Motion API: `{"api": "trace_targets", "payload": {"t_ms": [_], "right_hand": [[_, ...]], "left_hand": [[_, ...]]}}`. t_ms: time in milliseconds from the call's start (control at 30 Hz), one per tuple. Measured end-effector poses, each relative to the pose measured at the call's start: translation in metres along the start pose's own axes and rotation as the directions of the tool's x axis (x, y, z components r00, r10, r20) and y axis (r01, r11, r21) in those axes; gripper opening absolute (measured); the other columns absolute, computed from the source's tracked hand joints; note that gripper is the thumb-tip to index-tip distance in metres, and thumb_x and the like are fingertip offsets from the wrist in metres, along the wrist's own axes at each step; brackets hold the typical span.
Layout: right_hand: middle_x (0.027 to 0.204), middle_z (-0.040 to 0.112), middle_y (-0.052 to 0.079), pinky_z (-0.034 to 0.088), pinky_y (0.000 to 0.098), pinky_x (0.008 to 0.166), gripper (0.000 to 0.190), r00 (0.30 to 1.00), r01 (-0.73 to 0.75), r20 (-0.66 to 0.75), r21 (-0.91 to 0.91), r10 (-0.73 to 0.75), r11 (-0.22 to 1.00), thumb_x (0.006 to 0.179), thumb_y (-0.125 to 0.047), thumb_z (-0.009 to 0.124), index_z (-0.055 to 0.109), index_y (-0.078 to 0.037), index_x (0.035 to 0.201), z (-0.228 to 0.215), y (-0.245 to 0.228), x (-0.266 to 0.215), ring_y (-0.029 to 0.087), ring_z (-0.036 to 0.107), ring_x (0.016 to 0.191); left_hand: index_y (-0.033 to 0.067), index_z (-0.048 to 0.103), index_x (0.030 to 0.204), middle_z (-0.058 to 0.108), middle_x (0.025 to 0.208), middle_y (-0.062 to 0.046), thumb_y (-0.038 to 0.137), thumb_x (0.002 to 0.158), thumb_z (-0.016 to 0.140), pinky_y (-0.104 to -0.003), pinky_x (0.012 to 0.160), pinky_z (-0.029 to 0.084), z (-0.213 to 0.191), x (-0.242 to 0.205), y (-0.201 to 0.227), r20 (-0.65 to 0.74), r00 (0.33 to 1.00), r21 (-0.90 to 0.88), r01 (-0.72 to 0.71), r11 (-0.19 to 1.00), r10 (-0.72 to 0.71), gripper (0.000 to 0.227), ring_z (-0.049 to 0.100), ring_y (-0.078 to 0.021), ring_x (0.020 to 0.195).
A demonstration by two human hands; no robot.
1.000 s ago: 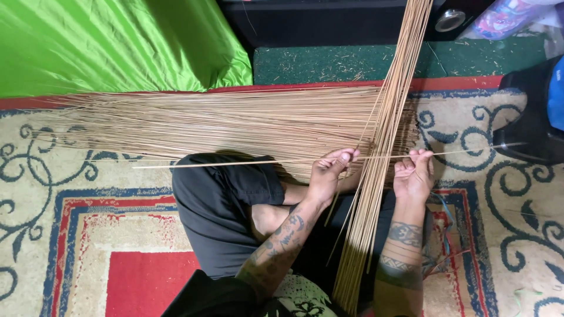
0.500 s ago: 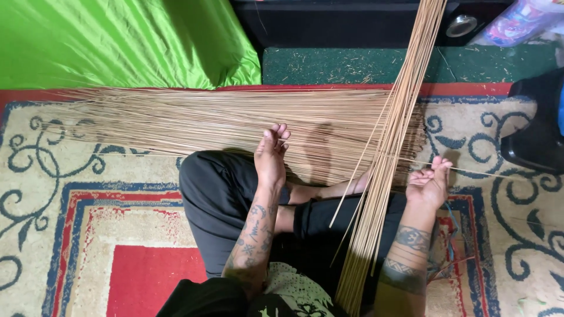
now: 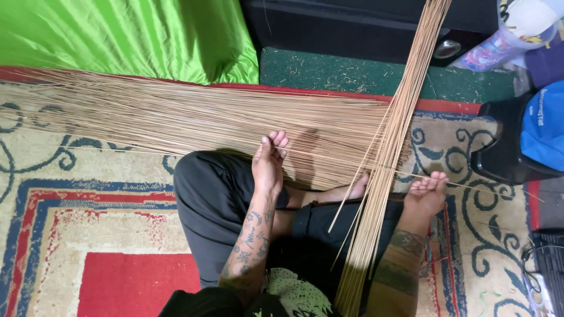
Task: Weaving thin wooden sticks into a mat by interlacing them manually.
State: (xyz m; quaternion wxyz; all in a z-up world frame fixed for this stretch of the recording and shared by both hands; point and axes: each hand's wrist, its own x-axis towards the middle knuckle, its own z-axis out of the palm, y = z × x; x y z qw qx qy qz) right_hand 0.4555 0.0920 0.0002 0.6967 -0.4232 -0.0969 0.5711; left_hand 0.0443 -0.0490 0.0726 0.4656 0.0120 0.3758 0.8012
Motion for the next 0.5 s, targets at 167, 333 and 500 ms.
{"api": "trace_targets", "payload": {"t_ms": [167,333,500], "right_hand": [[0.09,0.076,-0.01,0.053,0.0216,0.075,0.017,0.994,0.098,-0.066,0.093,-0.093,0.991,0.103,-0.033,0.059,0.07,-0.023,0.095,0.059,-0.024,-0.085,0.009,0.068,0.082],[0.047,0.031,-0.012,0.035,0.019,0.053,0.053,0.965,-0.118,0.259,0.293,0.04,0.949,0.102,-0.05,0.054,0.044,-0.025,0.056,0.177,0.041,-0.224,0.005,0.036,0.049],[0.043,0.025,-0.011,0.03,0.023,0.042,0.054,0.937,-0.17,0.334,0.196,0.097,0.966,0.102,-0.048,0.05,0.037,-0.026,0.055,0.184,0.104,-0.249,0.008,0.028,0.039]], "left_hand": [[0.0099,0.069,0.12,0.077,0.117,-0.008,0.036,0.109,0.049,-0.028,0.086,0.056,-0.007,0.001,-0.004,0.006,0.997,-0.136,0.081,0.987,-0.081,0.034,0.074,-0.0179,0.106],[0.0219,0.061,0.085,0.052,0.068,0.009,0.057,0.107,0.045,-0.031,0.075,0.057,0.05,-0.036,-0.022,0.175,0.918,-0.542,0.391,0.744,-0.354,0.044,0.062,-0.0114,0.068],[0.0223,0.029,0.057,0.016,0.049,0.008,0.064,0.107,0.037,-0.022,0.042,0.024,0.055,-0.042,0.017,0.131,0.962,-0.475,0.273,0.837,-0.24,0.065,0.019,-0.0088,0.04]]}}
